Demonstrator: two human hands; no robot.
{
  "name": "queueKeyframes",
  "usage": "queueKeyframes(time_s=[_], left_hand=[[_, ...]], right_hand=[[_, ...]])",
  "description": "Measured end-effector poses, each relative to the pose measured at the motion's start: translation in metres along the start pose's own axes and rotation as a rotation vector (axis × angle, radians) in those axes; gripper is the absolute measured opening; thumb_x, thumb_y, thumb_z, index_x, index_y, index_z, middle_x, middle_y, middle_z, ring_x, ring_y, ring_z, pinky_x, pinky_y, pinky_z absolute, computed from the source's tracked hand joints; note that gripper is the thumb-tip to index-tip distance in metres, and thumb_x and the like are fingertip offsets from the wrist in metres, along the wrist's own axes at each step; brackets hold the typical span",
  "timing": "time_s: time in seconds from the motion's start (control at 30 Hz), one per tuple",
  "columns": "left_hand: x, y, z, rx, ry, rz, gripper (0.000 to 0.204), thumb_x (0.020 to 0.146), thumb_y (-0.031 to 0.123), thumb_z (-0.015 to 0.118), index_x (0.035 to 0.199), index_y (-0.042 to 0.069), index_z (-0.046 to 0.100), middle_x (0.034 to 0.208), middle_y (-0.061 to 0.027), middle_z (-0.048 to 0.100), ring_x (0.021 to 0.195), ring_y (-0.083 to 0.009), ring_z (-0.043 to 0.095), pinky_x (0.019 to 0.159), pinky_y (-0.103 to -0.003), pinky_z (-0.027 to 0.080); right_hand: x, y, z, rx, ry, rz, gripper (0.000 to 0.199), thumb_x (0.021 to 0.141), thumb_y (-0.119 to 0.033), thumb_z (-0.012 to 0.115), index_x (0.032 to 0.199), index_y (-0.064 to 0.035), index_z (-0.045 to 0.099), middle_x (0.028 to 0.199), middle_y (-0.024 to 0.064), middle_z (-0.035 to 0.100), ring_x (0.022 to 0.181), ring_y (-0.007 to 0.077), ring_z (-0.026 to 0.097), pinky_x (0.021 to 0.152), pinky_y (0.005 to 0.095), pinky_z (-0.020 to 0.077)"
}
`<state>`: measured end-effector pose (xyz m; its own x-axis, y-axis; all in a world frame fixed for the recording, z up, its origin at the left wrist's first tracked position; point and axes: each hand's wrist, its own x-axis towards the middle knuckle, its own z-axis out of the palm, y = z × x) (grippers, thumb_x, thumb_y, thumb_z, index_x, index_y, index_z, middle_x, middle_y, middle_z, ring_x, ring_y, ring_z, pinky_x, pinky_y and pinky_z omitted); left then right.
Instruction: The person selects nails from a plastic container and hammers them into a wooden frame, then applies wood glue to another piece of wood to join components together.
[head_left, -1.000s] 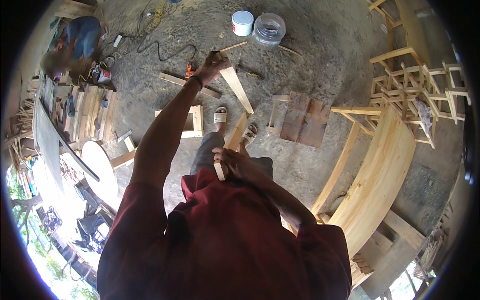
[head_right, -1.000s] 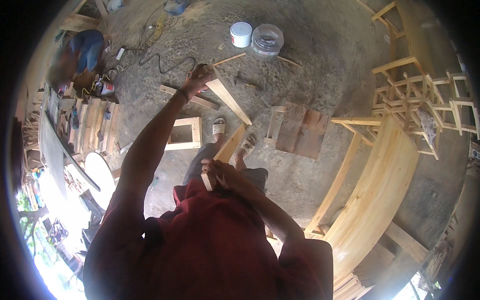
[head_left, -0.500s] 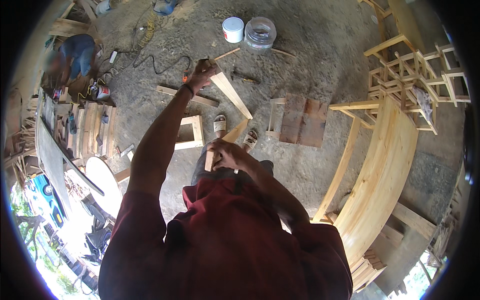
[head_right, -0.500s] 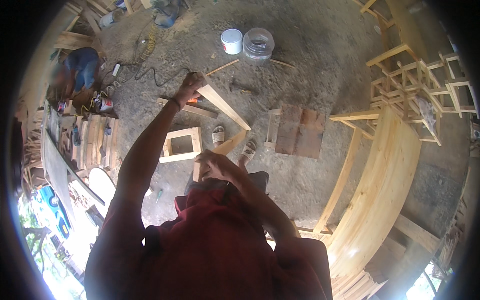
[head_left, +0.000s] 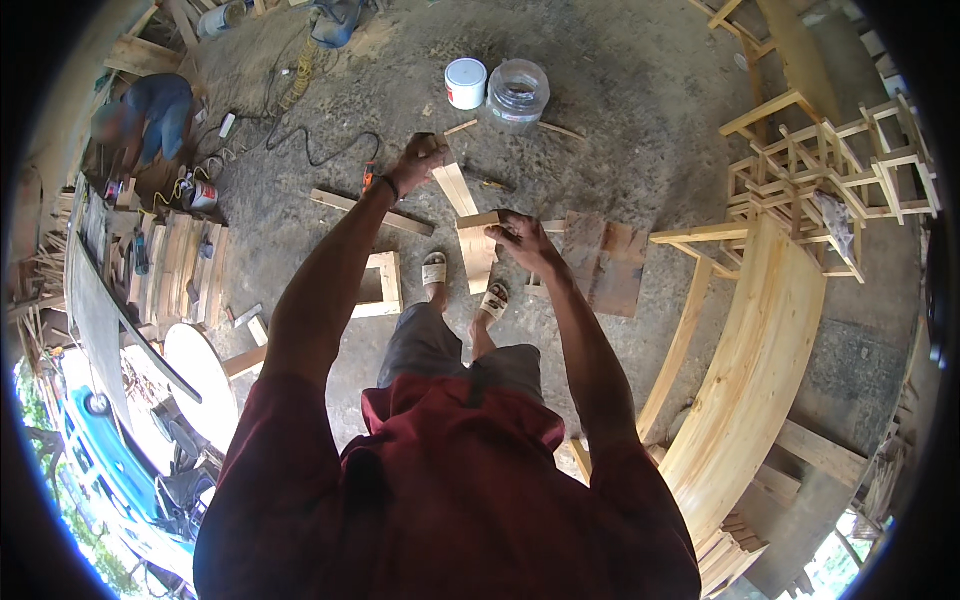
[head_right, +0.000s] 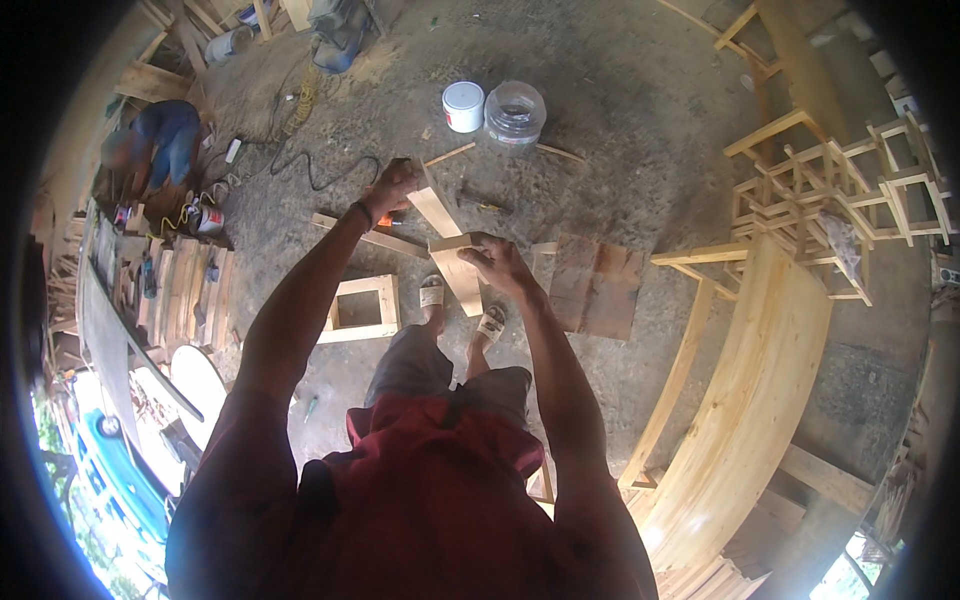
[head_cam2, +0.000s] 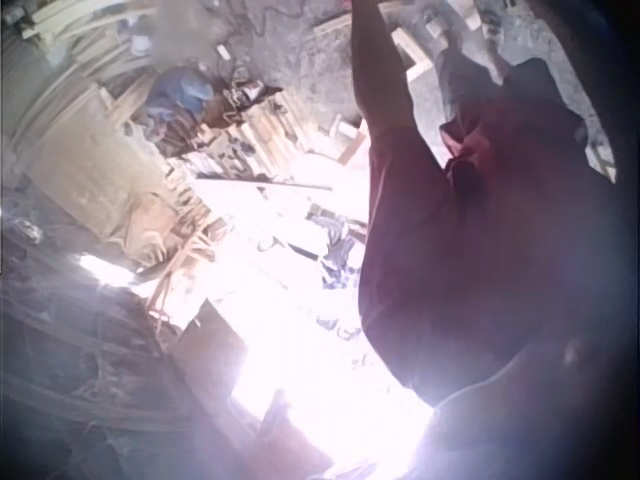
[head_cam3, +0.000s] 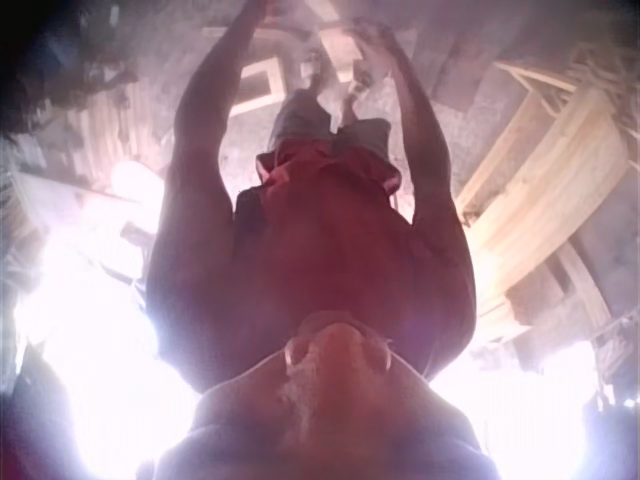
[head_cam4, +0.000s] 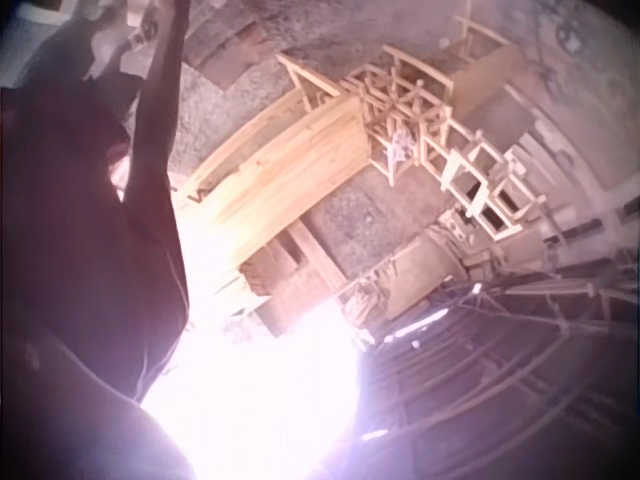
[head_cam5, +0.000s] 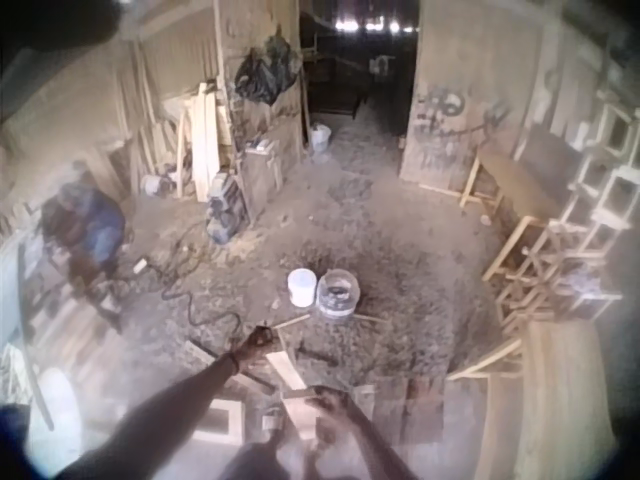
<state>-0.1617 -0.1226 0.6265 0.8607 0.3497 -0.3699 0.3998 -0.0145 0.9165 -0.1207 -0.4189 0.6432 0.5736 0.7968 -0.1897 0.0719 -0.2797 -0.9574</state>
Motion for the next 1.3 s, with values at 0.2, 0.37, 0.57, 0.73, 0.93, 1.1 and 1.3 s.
queueKeyframes(time_s=[0.2, 0.37, 0.57, 0.73, 0.93, 1.1, 1.3], left_hand=[[0.029, -0.029, 0.009, 0.162, -0.143, 0.221, 0.063, 0.091, 0.041, 0.070, 0.139, 0.016, 0.037, 0.111, -0.0017, 0.062, 0.089, -0.0129, 0.059, 0.065, -0.032, 0.052], [0.009, -0.010, 0.018, 0.119, -0.224, 0.022, 0.076, 0.093, 0.040, 0.067, 0.149, 0.010, 0.025, 0.124, -0.0062, 0.061, 0.102, -0.0152, 0.060, 0.087, -0.035, 0.051], [-0.035, 0.026, 0.046, 0.373, -0.205, 0.025, 0.075, 0.091, 0.048, 0.067, 0.145, 0.009, 0.033, 0.132, -0.0148, 0.056, 0.128, -0.0263, 0.053, 0.106, -0.038, 0.042], [-0.054, 0.018, 0.065, 0.269, -0.240, 0.067, 0.076, 0.090, 0.050, 0.067, 0.143, 0.005, 0.037, 0.133, -0.0177, 0.055, 0.125, -0.0265, 0.052, 0.103, -0.038, 0.042], [-0.088, 0.012, 0.081, 0.321, -0.218, 0.300, 0.063, 0.094, 0.039, 0.065, 0.139, 0.004, 0.040, 0.129, -0.0180, 0.054, 0.121, -0.0287, 0.055, 0.102, -0.037, 0.044], [-0.110, -0.031, 0.093, 0.299, -0.180, 0.436, 0.084, 0.079, 0.038, 0.080, 0.140, 0.001, 0.035, 0.127, -0.0202, 0.053, 0.121, -0.0319, 0.053, 0.101, -0.041, 0.045], [-0.130, -0.011, 0.088, 0.384, -0.486, 0.362, 0.131, 0.060, 0.029, 0.094, 0.149, 0.003, 0.001, 0.131, -0.0194, 0.052, 0.121, -0.0337, 0.055, 0.105, -0.045, 0.044]], right_hand=[[0.020, 0.017, -0.010, -0.108, 0.055, -0.025, 0.032, 0.097, -0.026, 0.064, 0.118, -0.0022, 0.064, 0.103, 0.0085, 0.071, 0.089, 0.0145, 0.064, 0.076, 0.0298, 0.0536], [0.003, -0.042, -0.005, -0.054, 0.043, -0.096, 0.031, 0.095, -0.023, 0.065, 0.118, -0.0020, 0.064, 0.104, 0.0143, 0.071, 0.090, 0.0199, 0.068, 0.077, 0.0349, 0.0560], [-0.005, -0.029, -0.005, -0.044, 0.235, -0.031, 0.028, 0.095, -0.021, 0.064, 0.115, -0.0011, 0.065, 0.104, 0.0175, 0.070, 0.092, 0.0219, 0.070, 0.080, 0.0351, 0.0557], [-0.015, 0.003, 0.011, 0.114, 0.169, -0.095, 0.042, 0.096, -0.018, 0.065, 0.131, -0.0003, 0.053, 0.116, 0.0161, 0.067, 0.107, 0.0210, 0.065, 0.084, 0.0323, 0.0545], [-0.045, -0.018, 0.017, -0.169, 0.254, -0.246, 0.059, 0.091, -0.016, 0.068, 0.142, -0.0036, 0.041, 0.132, 0.0236, 0.055, 0.116, 0.0372, 0.061, 0.091, 0.0403, 0.0538], [-0.071, 0.006, 0.032, -0.041, 0.258, -0.183, 0.053, 0.094, -0.010, 0.062, 0.142, -0.0031, 0.043, 0.132, 0.0220, 0.057, 0.123, 0.0351, 0.057, 0.102, 0.0409, 0.0460], [-0.094, 0.029, 0.045, -0.157, 0.360, -0.315, 0.052, 0.098, -0.027, 0.058, 0.144, -0.0073, 0.042, 0.134, 0.0185, 0.057, 0.119, 0.0389, 0.058, 0.095, 0.0431, 0.0499]])
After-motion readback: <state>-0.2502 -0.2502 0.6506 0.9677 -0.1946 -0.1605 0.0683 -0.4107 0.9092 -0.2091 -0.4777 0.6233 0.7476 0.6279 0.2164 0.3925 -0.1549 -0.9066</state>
